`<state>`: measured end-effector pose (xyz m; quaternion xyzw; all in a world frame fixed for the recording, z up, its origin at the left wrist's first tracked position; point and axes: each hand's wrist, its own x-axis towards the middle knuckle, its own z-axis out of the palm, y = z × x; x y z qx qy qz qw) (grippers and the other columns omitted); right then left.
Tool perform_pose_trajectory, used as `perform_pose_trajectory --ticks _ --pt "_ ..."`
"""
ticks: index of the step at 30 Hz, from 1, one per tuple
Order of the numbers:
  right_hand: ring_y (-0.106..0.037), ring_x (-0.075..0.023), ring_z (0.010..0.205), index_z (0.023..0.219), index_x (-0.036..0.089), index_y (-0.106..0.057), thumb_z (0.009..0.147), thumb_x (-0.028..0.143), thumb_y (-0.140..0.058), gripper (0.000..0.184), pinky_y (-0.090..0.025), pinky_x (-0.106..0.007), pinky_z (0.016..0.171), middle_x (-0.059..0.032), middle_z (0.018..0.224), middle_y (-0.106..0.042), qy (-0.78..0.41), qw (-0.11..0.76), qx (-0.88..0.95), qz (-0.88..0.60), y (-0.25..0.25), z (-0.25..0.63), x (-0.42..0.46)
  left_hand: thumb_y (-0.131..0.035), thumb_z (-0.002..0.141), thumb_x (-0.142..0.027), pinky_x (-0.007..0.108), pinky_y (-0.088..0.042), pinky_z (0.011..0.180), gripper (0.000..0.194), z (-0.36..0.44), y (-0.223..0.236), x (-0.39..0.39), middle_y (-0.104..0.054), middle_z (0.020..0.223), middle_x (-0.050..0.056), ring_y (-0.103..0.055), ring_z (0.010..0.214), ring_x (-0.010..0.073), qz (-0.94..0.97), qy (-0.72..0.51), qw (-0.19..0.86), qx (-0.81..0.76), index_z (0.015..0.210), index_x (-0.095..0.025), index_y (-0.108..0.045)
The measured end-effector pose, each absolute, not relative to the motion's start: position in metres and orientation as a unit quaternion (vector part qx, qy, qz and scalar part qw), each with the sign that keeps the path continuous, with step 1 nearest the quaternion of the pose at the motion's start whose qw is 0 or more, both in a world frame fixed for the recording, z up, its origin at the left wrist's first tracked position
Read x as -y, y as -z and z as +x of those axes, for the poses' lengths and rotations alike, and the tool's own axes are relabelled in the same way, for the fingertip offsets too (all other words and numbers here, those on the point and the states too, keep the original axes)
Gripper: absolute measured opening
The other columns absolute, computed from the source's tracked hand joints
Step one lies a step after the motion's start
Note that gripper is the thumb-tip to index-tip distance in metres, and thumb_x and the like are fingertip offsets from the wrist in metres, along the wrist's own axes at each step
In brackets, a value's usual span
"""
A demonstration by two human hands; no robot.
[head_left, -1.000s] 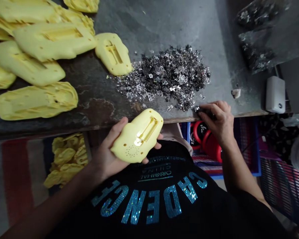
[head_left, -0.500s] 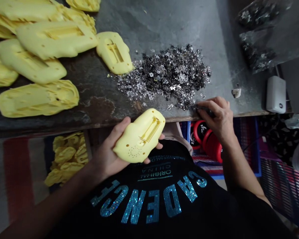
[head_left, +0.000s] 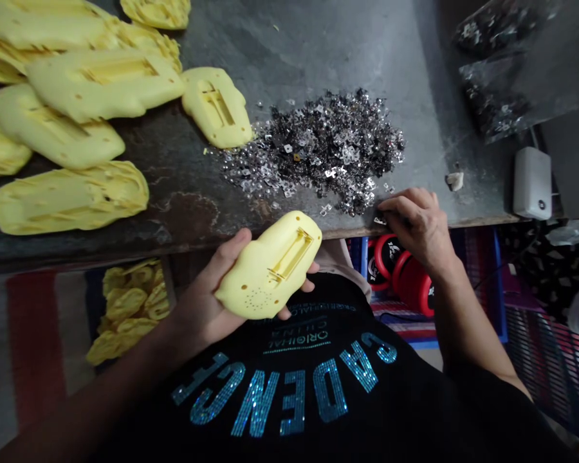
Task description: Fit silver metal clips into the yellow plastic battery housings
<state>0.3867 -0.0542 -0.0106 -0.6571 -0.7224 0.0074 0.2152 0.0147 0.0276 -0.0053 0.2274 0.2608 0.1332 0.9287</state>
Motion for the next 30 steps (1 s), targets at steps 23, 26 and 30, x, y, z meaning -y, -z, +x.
perform_pose_trajectory --ticks 23,26,30 --pt "-0.069 -0.0243 0.09 0.106 0.029 -0.086 0.101 0.034 -0.085 0.007 -0.056 -0.043 0.09 -0.0028 0.1 -0.078 -0.024 0.289 0.61 -0.737 0.013 0.398 0.071 -0.072 0.11 -0.072 0.034 -0.076 0.071 0.061 0.029 -0.011 -0.026 -0.09 0.138 0.016 -0.093 0.112 0.0373 0.205 -0.115 0.94 -0.246 0.145 -0.026 -0.091" --pt "-0.07 -0.0254 0.093 0.101 0.029 -0.085 0.103 0.034 -0.082 0.006 -0.055 -0.043 0.089 -0.0033 0.098 -0.076 -0.025 0.29 0.622 -0.727 0.015 0.4 0.065 -0.07 0.112 -0.071 0.034 -0.076 0.073 0.061 0.028 -0.011 -0.025 -0.089 0.14 0.017 -0.092 0.115 0.0371 0.203 -0.117 0.946 -0.225 0.147 -0.025 -0.09" --pt "-0.074 -0.0256 0.096 0.111 0.031 -0.089 0.106 0.032 -0.08 0.01 -0.056 -0.043 0.09 -0.0035 0.101 -0.078 -0.036 0.312 0.628 -0.712 0.016 0.402 0.068 -0.068 0.113 -0.071 0.032 -0.075 0.071 0.062 0.027 -0.009 -0.023 -0.089 0.14 0.017 -0.092 0.113 0.0368 0.203 -0.122 0.944 -0.228 0.147 -0.024 -0.09"
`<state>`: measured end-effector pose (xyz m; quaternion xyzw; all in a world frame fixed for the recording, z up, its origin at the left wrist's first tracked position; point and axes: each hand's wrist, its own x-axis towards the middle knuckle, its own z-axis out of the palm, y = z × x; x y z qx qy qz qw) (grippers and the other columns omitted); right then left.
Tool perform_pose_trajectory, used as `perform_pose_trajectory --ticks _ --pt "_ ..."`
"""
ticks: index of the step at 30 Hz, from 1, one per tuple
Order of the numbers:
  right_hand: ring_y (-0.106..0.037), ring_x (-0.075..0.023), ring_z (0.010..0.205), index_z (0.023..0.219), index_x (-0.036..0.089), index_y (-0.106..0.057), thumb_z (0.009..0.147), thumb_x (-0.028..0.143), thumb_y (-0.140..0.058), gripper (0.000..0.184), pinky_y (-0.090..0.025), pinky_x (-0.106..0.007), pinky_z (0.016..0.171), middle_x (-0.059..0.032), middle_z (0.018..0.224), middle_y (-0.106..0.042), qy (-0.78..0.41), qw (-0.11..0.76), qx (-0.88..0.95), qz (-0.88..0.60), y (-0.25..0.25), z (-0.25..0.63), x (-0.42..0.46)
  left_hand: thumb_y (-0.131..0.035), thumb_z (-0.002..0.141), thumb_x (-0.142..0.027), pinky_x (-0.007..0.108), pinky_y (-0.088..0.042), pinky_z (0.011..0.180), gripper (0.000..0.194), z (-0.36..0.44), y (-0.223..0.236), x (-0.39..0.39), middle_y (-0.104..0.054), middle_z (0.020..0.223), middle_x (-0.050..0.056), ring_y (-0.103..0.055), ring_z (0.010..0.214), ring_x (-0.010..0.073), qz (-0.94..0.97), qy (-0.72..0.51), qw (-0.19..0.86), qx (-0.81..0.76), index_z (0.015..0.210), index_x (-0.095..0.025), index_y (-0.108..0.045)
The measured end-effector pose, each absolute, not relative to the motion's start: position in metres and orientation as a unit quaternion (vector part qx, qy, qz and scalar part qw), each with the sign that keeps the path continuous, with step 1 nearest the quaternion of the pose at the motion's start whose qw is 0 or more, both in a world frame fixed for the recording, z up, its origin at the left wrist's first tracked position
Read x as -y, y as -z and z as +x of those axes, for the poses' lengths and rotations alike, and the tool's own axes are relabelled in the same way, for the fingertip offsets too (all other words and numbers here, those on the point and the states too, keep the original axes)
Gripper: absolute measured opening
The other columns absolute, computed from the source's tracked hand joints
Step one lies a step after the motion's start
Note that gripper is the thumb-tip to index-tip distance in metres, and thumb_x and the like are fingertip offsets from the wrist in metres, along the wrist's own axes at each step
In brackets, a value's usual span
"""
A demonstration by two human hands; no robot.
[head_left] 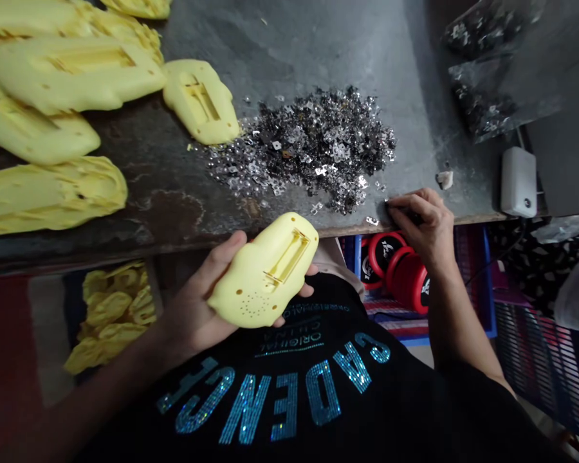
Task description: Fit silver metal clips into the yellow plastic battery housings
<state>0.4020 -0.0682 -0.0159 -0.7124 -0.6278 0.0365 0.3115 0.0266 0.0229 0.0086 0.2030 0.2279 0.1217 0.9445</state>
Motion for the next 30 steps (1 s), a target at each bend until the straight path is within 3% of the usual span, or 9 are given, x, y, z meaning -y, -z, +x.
perform_pose_trajectory --ticks 3,9,13,16,20,25,30 --pt "-0.075 -0.0242 0.094 0.118 0.031 -0.089 0.104 0.029 -0.083 0.015 -0.059 -0.043 0.091 -0.0023 0.101 -0.079 -0.038 0.337 0.615 -0.712 0.017 0.405 0.071 -0.067 0.114 -0.07 0.031 -0.074 0.067 0.062 0.028 -0.007 -0.022 -0.087 0.147 0.015 -0.093 0.111 0.0368 0.199 -0.125 0.947 -0.218 0.149 -0.025 -0.088" --pt "-0.079 -0.0235 0.094 0.106 0.03 -0.09 0.103 0.027 -0.086 0.005 -0.059 -0.04 0.085 -0.0017 0.1 -0.083 -0.036 0.358 0.633 -0.685 0.004 0.398 0.07 -0.067 0.116 -0.069 0.032 -0.076 0.072 0.062 0.031 -0.008 -0.018 -0.088 0.144 0.016 -0.092 0.114 0.0356 0.17 -0.12 0.96 -0.185 0.151 -0.021 -0.086" --pt "-0.081 -0.023 0.09 0.113 0.032 -0.088 0.103 0.022 -0.09 0.015 -0.056 -0.042 0.084 0.0014 0.103 -0.089 -0.029 0.402 0.685 -0.607 -0.025 0.36 0.068 -0.078 0.11 -0.07 0.035 -0.076 0.073 0.064 0.032 -0.003 -0.013 -0.09 0.14 0.016 -0.092 0.114 0.0372 0.13 -0.108 0.972 -0.165 0.149 -0.019 -0.083" --pt "-0.082 -0.0231 0.085 0.118 0.032 -0.085 0.102 0.014 -0.089 0.024 -0.057 -0.044 0.08 0.0007 0.105 -0.09 -0.088 0.412 0.741 -0.523 -0.042 0.326 0.064 -0.079 0.107 -0.07 0.037 -0.077 0.074 0.074 0.03 0.002 -0.009 -0.088 0.141 0.021 -0.092 0.115 0.0396 0.122 -0.115 0.974 -0.15 0.16 -0.018 -0.075" --pt "-0.084 -0.0251 0.088 0.121 0.028 -0.082 0.1 0.008 -0.089 0.03 -0.062 -0.045 0.08 -0.0033 0.108 -0.09 -0.08 0.398 0.781 -0.474 -0.044 0.297 0.057 -0.073 0.11 -0.071 0.037 -0.077 0.079 0.083 0.024 0.003 -0.005 -0.086 0.145 0.023 -0.091 0.115 0.0381 0.124 -0.117 0.974 -0.149 0.173 -0.018 -0.062" --pt "-0.083 -0.026 0.089 0.124 0.028 -0.08 0.102 0.011 -0.089 0.029 -0.065 -0.045 0.079 -0.0054 0.107 -0.089 -0.011 0.368 0.817 -0.443 -0.041 0.288 0.052 -0.07 0.11 -0.074 0.035 -0.075 0.078 0.082 0.021 0.001 -0.003 -0.087 0.14 0.022 -0.092 0.112 0.0357 0.123 -0.106 0.975 -0.149 0.166 -0.015 -0.067" --pt "-0.079 -0.025 0.09 0.129 0.024 -0.076 0.103 0.009 -0.086 0.031 -0.064 -0.044 0.076 -0.0071 0.11 -0.09 0.036 0.32 0.842 -0.434 -0.047 0.286 0.053 -0.083 0.1 -0.073 0.032 -0.073 0.07 0.081 0.024 0.002 -0.002 -0.091 0.124 0.015 -0.092 0.105 0.0372 0.137 -0.11 0.973 -0.15 0.161 -0.022 -0.07"
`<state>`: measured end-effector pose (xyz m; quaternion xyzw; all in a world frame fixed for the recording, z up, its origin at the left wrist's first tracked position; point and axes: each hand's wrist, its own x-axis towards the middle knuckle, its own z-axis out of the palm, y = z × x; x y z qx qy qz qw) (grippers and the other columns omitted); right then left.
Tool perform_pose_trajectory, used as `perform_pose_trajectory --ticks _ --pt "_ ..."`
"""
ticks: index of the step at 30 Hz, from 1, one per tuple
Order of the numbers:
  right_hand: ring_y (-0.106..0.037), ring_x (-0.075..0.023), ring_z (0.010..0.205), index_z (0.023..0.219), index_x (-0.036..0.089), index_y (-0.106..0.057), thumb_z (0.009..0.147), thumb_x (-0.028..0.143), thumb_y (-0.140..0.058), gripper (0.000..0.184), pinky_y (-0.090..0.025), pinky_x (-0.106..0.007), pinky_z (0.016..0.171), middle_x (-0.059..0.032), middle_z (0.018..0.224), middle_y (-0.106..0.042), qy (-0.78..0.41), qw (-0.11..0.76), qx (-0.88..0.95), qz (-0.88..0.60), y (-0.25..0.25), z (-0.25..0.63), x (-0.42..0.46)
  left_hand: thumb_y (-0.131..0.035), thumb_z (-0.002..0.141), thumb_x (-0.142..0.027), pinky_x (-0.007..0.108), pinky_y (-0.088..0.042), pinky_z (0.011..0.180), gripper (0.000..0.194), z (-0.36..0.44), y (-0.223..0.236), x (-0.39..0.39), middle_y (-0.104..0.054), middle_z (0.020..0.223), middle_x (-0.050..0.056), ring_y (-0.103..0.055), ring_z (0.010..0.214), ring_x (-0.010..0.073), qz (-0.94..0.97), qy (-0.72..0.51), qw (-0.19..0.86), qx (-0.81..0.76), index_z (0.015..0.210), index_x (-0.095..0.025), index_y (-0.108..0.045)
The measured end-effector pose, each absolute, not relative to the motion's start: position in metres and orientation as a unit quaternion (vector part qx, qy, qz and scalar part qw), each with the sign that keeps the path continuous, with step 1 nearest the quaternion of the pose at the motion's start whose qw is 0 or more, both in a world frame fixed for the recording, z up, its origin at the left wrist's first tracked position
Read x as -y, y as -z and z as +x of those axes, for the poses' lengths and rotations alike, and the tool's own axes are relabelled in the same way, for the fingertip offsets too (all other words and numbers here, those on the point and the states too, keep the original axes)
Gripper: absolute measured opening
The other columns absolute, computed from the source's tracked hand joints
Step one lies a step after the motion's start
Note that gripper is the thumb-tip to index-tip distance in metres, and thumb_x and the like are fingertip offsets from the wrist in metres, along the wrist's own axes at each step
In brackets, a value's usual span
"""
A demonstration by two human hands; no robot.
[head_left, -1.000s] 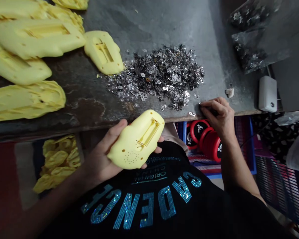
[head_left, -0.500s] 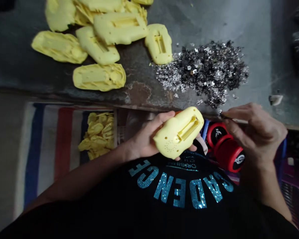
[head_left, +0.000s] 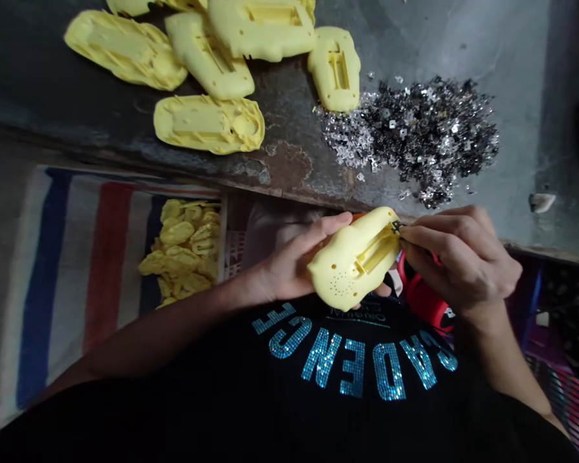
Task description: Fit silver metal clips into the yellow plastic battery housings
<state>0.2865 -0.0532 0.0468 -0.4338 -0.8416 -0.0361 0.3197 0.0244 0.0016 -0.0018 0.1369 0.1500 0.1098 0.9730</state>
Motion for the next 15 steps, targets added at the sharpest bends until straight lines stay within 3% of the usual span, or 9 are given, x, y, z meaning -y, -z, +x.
perform_pose_trajectory --ticks 4,9,15 --pt "-0.08 -0.024 0.096 0.133 0.027 -0.076 0.105 0.013 -0.087 0.033 -0.062 -0.042 0.077 -0.0045 0.114 -0.091 0.052 0.293 0.848 -0.438 -0.049 0.288 0.059 -0.082 0.102 -0.073 0.033 -0.072 0.073 0.081 0.028 -0.002 0.0 -0.091 0.123 0.014 -0.092 0.102 0.036 0.146 -0.12 0.969 -0.158 0.163 -0.023 -0.069" --pt "-0.082 -0.027 0.102 0.142 0.036 -0.079 0.108 0.017 -0.083 0.039 -0.061 -0.047 0.078 -0.0025 0.124 -0.092 0.035 0.272 0.85 -0.45 -0.047 0.293 0.067 -0.083 0.101 -0.074 0.047 -0.075 0.099 0.088 0.035 -0.006 -0.001 -0.092 0.121 0.015 -0.09 0.092 0.0313 0.21 -0.167 0.951 -0.154 0.167 -0.018 -0.067" --pt "-0.083 -0.0266 0.1 0.15 0.038 -0.077 0.107 0.017 -0.084 0.049 -0.063 -0.046 0.08 -0.0023 0.126 -0.093 0.037 0.297 0.835 -0.463 -0.042 0.291 0.071 -0.074 0.109 -0.07 0.049 -0.072 0.107 0.083 0.035 -0.008 -0.001 -0.091 0.127 0.016 -0.091 0.106 0.0342 0.219 -0.169 0.947 -0.164 0.171 -0.016 -0.064"
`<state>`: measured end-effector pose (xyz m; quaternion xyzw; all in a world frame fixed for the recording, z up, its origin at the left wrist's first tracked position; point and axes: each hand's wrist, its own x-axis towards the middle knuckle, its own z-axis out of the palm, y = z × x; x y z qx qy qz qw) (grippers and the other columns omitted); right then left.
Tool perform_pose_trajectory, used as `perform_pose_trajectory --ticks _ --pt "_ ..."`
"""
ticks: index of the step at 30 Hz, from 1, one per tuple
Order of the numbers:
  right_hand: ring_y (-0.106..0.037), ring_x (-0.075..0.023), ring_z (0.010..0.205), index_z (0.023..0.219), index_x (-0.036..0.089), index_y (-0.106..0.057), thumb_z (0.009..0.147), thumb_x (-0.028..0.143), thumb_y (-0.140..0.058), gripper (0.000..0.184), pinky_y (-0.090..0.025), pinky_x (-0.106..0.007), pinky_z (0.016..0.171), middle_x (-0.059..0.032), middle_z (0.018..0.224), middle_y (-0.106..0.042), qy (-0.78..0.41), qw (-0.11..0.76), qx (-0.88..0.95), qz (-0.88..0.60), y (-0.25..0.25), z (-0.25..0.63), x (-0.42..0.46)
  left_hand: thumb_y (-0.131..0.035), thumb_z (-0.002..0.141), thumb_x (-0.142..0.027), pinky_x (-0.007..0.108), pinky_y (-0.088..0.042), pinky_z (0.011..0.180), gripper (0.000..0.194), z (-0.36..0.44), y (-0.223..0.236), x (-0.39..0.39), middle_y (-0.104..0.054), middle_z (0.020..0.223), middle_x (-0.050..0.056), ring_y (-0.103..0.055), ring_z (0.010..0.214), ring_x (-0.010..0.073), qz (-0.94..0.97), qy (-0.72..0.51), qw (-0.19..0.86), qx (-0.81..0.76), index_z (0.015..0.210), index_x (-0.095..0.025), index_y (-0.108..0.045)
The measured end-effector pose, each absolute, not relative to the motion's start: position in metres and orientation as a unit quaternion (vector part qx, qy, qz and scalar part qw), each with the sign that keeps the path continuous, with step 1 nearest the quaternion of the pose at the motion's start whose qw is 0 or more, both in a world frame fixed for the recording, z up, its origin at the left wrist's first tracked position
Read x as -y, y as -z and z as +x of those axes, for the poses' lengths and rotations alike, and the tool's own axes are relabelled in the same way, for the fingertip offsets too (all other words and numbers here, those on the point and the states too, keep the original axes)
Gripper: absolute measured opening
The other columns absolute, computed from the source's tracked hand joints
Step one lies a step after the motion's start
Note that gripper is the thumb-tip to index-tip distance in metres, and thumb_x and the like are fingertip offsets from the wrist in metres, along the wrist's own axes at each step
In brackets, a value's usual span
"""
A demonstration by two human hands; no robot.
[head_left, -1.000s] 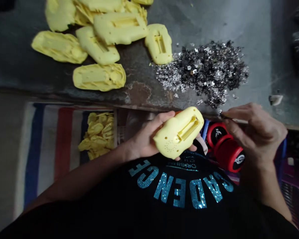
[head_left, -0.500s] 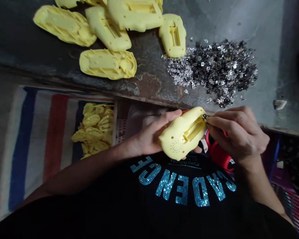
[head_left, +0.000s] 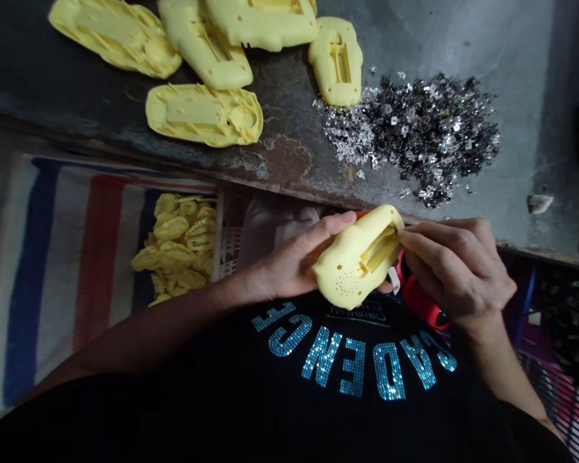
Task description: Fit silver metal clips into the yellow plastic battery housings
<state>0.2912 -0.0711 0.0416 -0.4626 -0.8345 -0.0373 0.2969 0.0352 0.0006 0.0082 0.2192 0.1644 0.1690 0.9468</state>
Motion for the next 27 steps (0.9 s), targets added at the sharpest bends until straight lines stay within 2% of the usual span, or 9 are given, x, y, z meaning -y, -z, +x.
perform_pose_trajectory --ticks 4,8,11,15,19,24,27 --pt "-0.083 -0.027 0.099 0.15 0.037 -0.076 0.106 0.016 -0.085 0.049 -0.063 -0.046 0.079 -0.0029 0.122 -0.093 0.051 0.315 0.817 -0.481 -0.038 0.288 0.074 -0.077 0.107 -0.07 0.049 -0.073 0.104 0.081 0.033 -0.01 0.001 -0.093 0.115 0.014 -0.091 0.099 0.0347 0.206 -0.167 0.946 -0.189 0.166 -0.016 -0.068" --pt "-0.083 -0.0291 0.097 0.144 0.029 -0.079 0.105 0.016 -0.083 0.041 -0.064 -0.047 0.078 -0.0078 0.119 -0.093 0.072 0.322 0.816 -0.474 -0.034 0.281 0.076 -0.083 0.101 -0.073 0.046 -0.074 0.096 0.078 0.033 -0.011 0.001 -0.093 0.11 0.013 -0.091 0.094 0.0345 0.201 -0.183 0.942 -0.195 0.156 -0.018 -0.076" --pt "-0.084 -0.0291 0.097 0.142 0.03 -0.08 0.104 0.014 -0.084 0.042 -0.066 -0.047 0.079 -0.0082 0.12 -0.093 0.063 0.331 0.811 -0.478 -0.032 0.277 0.076 -0.079 0.105 -0.072 0.041 -0.074 0.087 0.078 0.033 -0.01 0.001 -0.093 0.106 0.011 -0.09 0.09 0.0321 0.207 -0.181 0.944 -0.185 0.163 -0.019 -0.072" --pt "-0.085 -0.0265 0.09 0.137 0.038 -0.082 0.104 0.012 -0.083 0.043 -0.068 -0.046 0.079 -0.0022 0.113 -0.092 0.009 0.368 0.778 -0.509 -0.032 0.277 0.074 -0.075 0.107 -0.072 0.042 -0.074 0.091 0.086 0.032 -0.007 0.002 -0.092 0.124 0.016 -0.09 0.094 0.0311 0.213 -0.186 0.947 -0.153 0.173 -0.018 -0.063" --pt "-0.084 -0.0262 0.089 0.136 0.036 -0.084 0.104 0.01 -0.083 0.042 -0.066 -0.046 0.077 -0.0036 0.11 -0.091 0.019 0.377 0.773 -0.51 -0.032 0.279 0.071 -0.075 0.107 -0.074 0.046 -0.073 0.101 0.088 0.031 -0.007 0.003 -0.089 0.138 0.018 -0.09 0.104 0.033 0.225 -0.19 0.943 -0.157 0.176 -0.021 -0.06" --pt "-0.082 -0.0262 0.089 0.148 0.04 -0.079 0.104 0.014 -0.083 0.051 -0.06 -0.045 0.073 -0.0023 0.112 -0.092 0.084 0.331 0.802 -0.49 -0.028 0.281 0.073 -0.072 0.11 -0.071 0.044 -0.072 0.096 0.082 0.03 -0.008 0.004 -0.088 0.142 0.017 -0.09 0.112 0.0348 0.229 -0.189 0.942 -0.155 0.176 -0.023 -0.06" --pt "-0.082 -0.0266 0.091 0.15 0.039 -0.078 0.103 0.015 -0.085 0.053 -0.056 -0.044 0.073 -0.0024 0.113 -0.093 0.106 0.317 0.804 -0.492 -0.029 0.282 0.075 -0.078 0.106 -0.071 0.043 -0.071 0.1 0.086 0.031 -0.007 0.006 -0.089 0.141 0.017 -0.089 0.117 0.0346 0.226 -0.206 0.937 -0.168 0.175 -0.022 -0.062"
